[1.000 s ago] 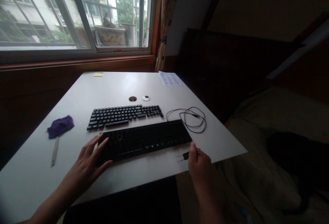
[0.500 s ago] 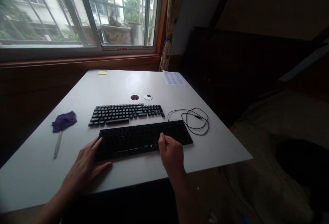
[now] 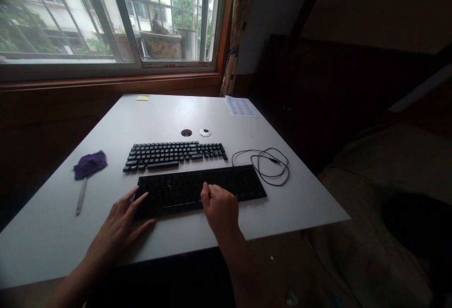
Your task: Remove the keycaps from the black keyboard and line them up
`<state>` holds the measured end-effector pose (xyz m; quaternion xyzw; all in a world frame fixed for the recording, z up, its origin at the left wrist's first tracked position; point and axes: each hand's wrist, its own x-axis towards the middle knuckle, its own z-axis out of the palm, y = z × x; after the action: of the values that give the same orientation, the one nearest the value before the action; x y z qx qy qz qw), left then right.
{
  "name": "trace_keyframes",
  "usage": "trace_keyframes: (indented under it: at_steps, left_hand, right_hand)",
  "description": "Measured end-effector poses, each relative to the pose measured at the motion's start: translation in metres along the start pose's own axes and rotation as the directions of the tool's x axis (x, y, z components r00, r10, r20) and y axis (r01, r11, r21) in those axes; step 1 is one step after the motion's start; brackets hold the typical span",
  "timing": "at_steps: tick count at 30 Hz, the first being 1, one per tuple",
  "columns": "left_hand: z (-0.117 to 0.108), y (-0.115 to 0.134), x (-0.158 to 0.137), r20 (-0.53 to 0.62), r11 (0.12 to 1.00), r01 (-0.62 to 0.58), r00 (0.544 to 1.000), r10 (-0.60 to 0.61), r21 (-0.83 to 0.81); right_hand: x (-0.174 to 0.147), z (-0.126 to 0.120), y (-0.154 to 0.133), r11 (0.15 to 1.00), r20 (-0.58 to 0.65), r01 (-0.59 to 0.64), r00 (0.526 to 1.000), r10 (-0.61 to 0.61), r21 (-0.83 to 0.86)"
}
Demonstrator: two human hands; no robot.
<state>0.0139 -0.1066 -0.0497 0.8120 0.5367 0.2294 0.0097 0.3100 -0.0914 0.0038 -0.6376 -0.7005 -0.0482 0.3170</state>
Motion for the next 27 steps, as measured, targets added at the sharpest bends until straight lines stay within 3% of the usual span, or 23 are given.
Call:
trace_keyframes:
  at_steps: [7, 15, 27]
  left_hand:
    - [0.000, 0.000, 0.000, 0.015, 1.000, -0.007, 1.000, 0.006, 0.022]
    - [0.000, 0.001, 0.002, 0.007, 1.000, 0.012, 1.000, -0.012, 0.025]
    - [0.002, -0.001, 0.001, 0.012, 0.999, 0.016, 1.000, -0.016, 0.030]
  right_hand:
    - [0.003, 0.002, 0.001, 1.000, 0.108, -0.020, 0.994, 0.022, -0.021]
    - [0.006, 0.004, 0.020, 0.951, 0.216, -0.246, 0.955, 0.204, 0.188]
    - [0.008, 0.011, 0.033, 0.887, 0.163, -0.313, 0.948, 0.272, 0.339]
